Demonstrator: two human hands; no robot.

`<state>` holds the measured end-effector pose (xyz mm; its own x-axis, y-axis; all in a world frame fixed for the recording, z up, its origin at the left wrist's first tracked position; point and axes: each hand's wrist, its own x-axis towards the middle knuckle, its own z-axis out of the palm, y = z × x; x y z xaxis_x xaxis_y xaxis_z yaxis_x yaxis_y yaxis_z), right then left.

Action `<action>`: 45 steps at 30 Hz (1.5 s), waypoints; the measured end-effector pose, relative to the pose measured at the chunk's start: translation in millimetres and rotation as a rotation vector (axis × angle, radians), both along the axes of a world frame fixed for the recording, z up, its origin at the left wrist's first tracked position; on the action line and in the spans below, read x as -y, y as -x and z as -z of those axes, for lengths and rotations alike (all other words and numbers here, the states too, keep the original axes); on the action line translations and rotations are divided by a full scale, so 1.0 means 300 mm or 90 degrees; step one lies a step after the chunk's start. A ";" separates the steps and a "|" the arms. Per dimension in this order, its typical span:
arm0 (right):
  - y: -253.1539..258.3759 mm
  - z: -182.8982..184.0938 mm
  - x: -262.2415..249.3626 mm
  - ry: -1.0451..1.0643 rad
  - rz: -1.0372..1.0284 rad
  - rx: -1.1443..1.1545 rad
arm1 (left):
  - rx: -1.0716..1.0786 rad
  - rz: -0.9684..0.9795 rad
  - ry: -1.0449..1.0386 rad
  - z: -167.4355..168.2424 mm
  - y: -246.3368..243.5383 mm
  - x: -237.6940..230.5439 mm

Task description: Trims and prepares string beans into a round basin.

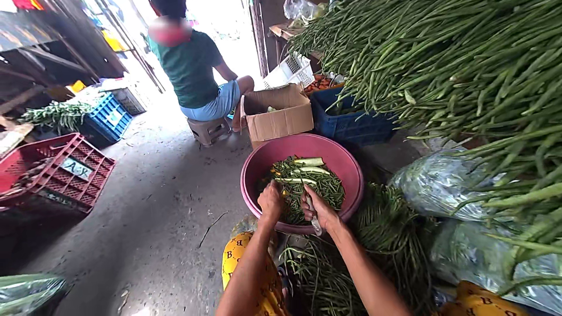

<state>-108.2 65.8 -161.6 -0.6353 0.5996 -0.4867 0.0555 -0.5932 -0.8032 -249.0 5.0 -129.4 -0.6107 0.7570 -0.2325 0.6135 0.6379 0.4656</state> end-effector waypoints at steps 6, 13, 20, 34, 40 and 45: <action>0.027 0.017 -0.013 -0.199 -0.050 0.240 | 0.075 0.039 -0.192 0.041 -0.004 -0.009; 0.025 0.022 -0.013 -0.172 -0.059 0.239 | 0.015 0.082 -0.308 0.079 -0.043 -0.016; 0.021 0.001 0.002 -0.134 -0.039 0.168 | -0.037 0.117 -0.222 0.077 -0.063 -0.016; -0.064 0.139 -0.080 -0.036 0.028 0.191 | -0.083 0.134 0.066 0.063 -0.073 -0.033; -0.192 0.213 -0.068 -0.054 0.194 0.158 | 0.070 0.400 0.206 0.129 -0.100 -0.053; -0.444 0.272 0.114 0.043 0.390 0.117 | 0.035 0.479 0.202 0.131 -0.163 -0.060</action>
<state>24.9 31.7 -243.2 -0.0895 0.7918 -0.6042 -0.1761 -0.6097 -0.7728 -200.0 22.9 -168.6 0.0528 0.8532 -0.5189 0.9117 0.1708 0.3736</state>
